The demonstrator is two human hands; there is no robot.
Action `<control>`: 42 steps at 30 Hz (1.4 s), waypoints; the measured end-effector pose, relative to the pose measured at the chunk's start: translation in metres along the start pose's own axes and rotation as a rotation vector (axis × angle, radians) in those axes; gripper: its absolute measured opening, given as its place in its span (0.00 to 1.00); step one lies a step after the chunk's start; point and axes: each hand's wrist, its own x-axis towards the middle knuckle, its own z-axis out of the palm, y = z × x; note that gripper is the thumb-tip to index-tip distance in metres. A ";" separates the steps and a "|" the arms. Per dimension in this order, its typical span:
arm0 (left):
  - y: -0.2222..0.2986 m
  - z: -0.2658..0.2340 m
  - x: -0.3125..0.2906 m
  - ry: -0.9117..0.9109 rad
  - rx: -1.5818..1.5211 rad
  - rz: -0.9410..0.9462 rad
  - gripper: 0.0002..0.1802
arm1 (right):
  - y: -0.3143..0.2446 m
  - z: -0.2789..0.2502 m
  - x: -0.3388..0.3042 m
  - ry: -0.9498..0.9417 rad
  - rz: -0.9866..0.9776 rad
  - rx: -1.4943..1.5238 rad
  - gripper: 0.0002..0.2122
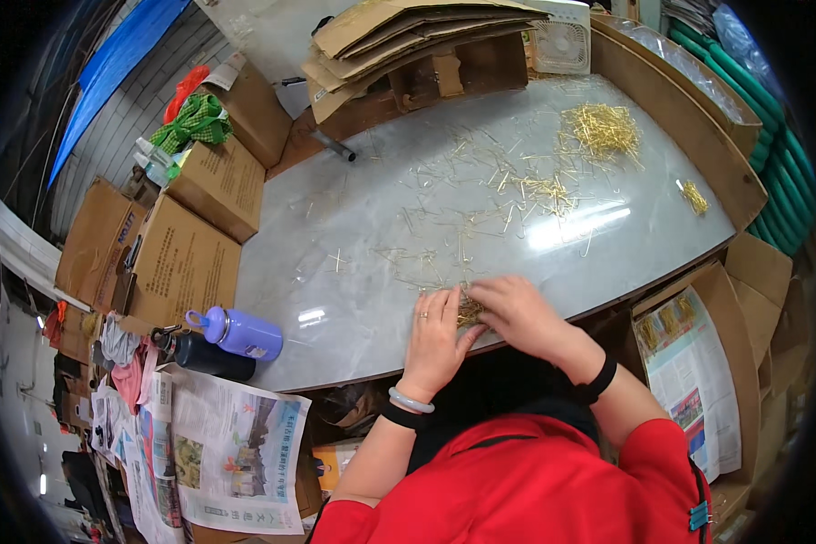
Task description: Sorting and bagging small gold-colored metal components at a workbench.
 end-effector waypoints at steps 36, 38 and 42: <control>0.002 -0.002 0.002 -0.004 0.087 -0.013 0.30 | 0.015 -0.002 0.107 -0.573 0.302 -0.300 0.24; 0.004 -0.003 0.003 0.034 0.100 0.007 0.29 | -0.001 0.013 0.120 -0.505 0.270 -0.327 0.26; 0.004 -0.003 0.003 0.041 0.079 0.021 0.27 | 0.003 0.037 0.129 -0.455 0.225 -0.345 0.19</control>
